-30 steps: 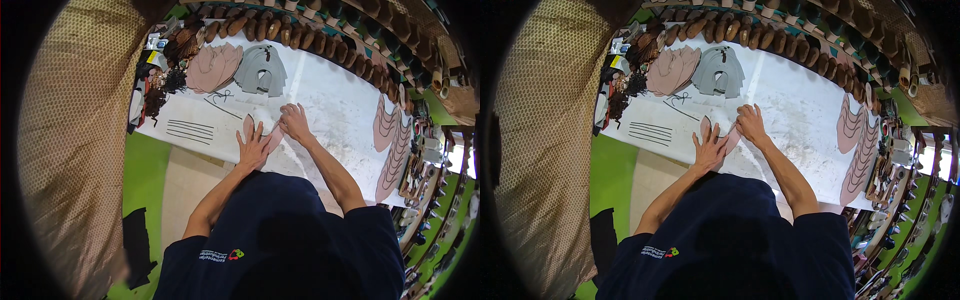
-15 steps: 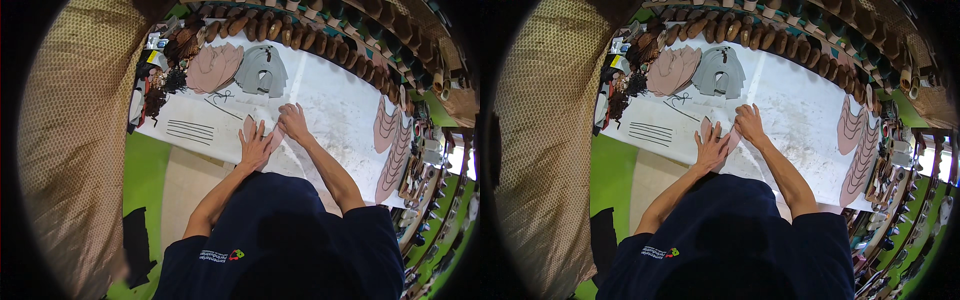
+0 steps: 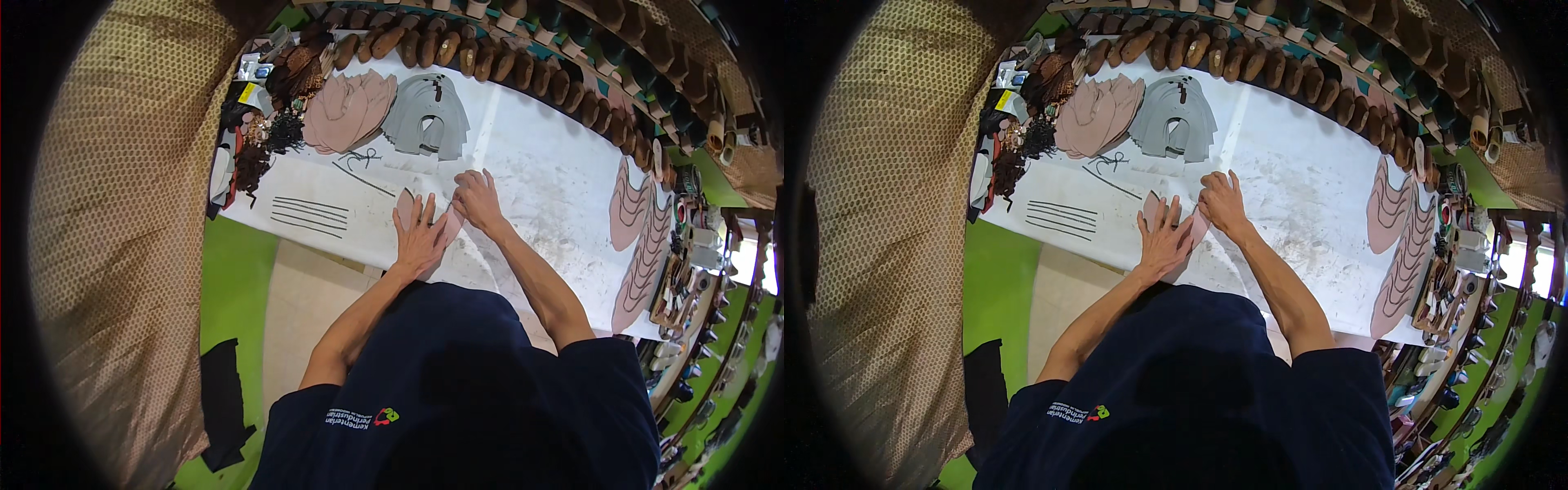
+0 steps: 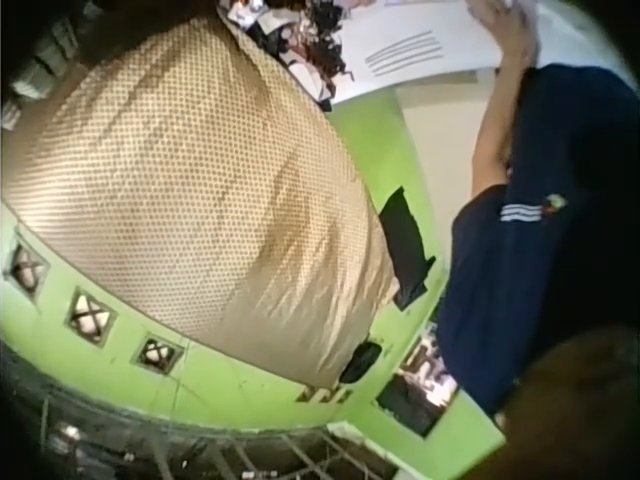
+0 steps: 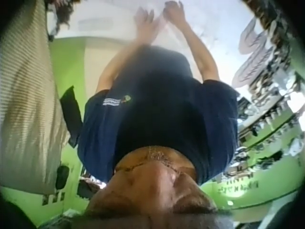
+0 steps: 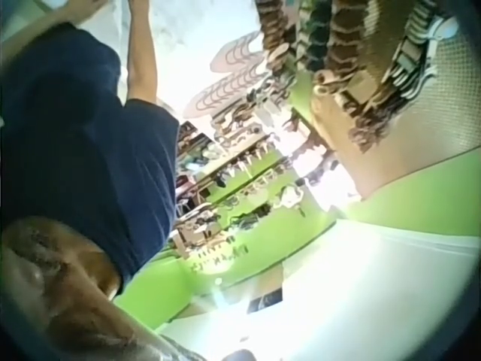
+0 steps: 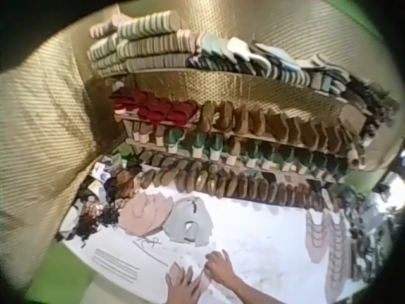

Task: Inspecting and arranging leather shoe upper components on a workbench.

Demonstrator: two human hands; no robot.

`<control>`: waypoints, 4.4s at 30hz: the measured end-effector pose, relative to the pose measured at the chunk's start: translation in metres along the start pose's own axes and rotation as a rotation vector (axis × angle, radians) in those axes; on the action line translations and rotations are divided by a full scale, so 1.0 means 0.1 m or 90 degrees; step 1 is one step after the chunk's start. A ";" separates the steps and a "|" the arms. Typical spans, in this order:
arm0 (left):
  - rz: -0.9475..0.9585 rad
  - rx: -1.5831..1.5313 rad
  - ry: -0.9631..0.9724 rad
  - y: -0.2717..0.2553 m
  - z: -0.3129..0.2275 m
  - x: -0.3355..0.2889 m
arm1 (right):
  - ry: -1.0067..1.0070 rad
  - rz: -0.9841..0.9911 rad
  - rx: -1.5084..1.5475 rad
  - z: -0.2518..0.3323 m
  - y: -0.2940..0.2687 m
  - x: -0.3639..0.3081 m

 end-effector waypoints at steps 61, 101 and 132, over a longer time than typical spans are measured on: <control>-0.008 0.006 0.013 -0.02 0.00 0.30 | 0.443 0.050 0.084 -0.26 -0.18 0.00; 0.020 0.014 -0.099 -0.26 0.48 -0.36 | -0.057 -0.010 -0.007 0.70 0.08 -0.79; 0.059 0.017 0.005 -0.49 1.14 0.20 | 0.520 -0.196 -0.021 1.14 0.15 -0.75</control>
Point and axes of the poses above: each hand's wrist, its own x-axis towards the middle knuckle, its own y-axis out of the palm, z = x × y, the point moved 5 cm from there along x, towards the middle knuckle, and after that the axes turned 6 degrees about -x, right-handed, at the moved point
